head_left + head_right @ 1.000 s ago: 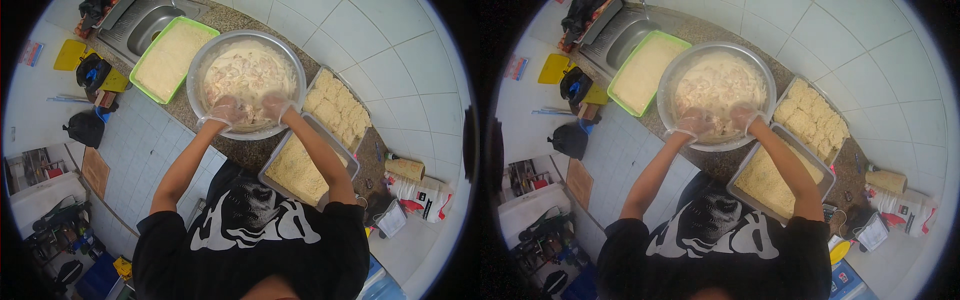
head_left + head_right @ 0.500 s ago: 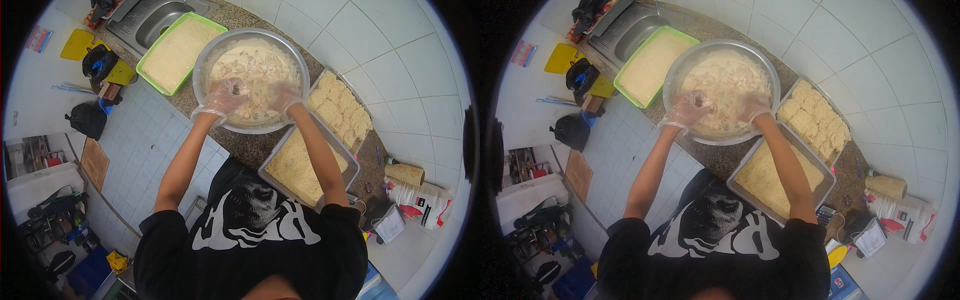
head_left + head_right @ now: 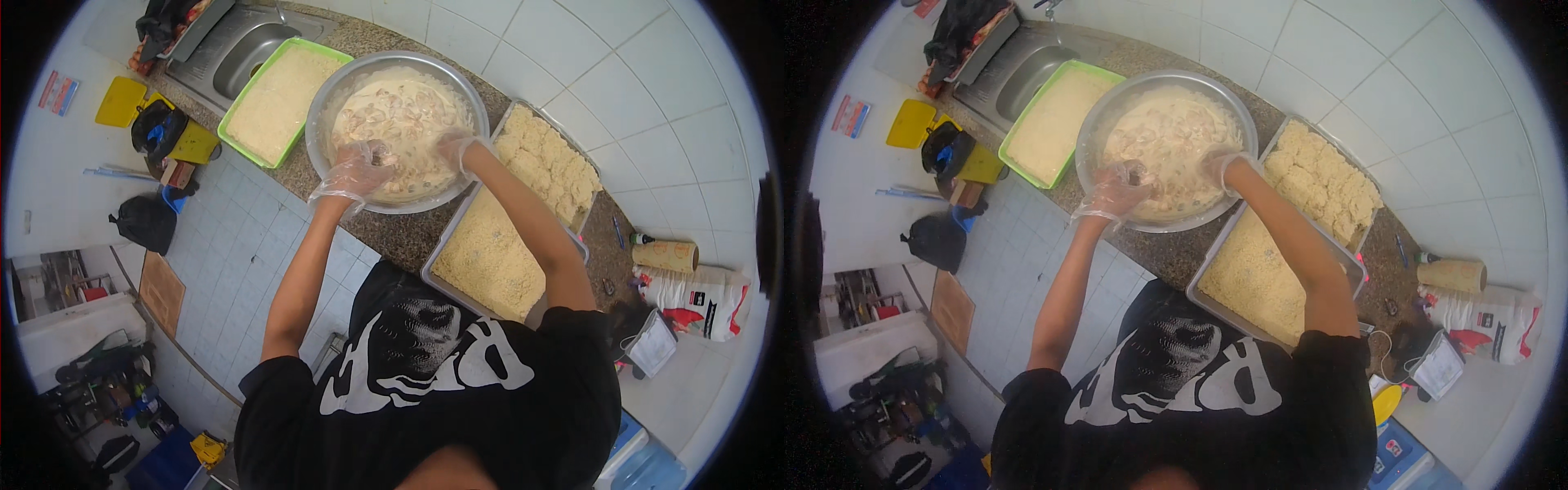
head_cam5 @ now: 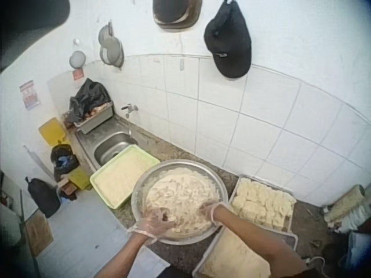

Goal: Breading pieces of meat and placing them in a tray.

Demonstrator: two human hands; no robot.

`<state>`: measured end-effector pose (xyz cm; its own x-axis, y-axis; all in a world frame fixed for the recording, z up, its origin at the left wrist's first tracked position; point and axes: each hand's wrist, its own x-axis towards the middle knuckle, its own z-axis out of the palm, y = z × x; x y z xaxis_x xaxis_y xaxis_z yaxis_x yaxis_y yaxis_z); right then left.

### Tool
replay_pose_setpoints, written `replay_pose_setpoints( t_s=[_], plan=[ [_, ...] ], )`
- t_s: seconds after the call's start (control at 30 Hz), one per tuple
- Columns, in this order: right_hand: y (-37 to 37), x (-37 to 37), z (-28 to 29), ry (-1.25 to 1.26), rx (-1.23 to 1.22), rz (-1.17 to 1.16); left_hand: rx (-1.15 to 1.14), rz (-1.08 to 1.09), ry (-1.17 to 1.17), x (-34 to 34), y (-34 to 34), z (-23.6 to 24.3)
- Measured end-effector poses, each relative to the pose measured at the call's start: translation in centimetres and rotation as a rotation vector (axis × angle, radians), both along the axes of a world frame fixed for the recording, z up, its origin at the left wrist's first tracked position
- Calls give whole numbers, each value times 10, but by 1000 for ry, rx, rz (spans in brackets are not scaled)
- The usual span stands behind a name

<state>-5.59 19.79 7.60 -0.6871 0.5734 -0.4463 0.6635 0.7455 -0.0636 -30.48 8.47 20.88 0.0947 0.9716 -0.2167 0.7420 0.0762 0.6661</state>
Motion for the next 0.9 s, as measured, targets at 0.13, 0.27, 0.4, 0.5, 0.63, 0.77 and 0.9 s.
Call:
replay_pose_setpoints(
  t_s=[0.13,0.27,0.4,0.5,0.63,0.77,0.9],
  plan=[
    [-19,-4,50,264,-171,-397,57,34,26,10,-12,6],
    [-2,16,59,105,6,-106,-35,39,55,30,-8,32],
    [-23,13,124,94,-45,-253,11,107,104,31,2,14],
    [-44,21,169,58,10,-328,-61,93,218,34,27,14],
    [-70,44,185,330,-2,-490,-39,-27,258,50,59,9],
    [-94,49,193,445,-21,-544,221,-313,530,44,85,-126],
    [-143,78,166,589,21,-635,187,-381,390,40,77,-157]
  ],
)
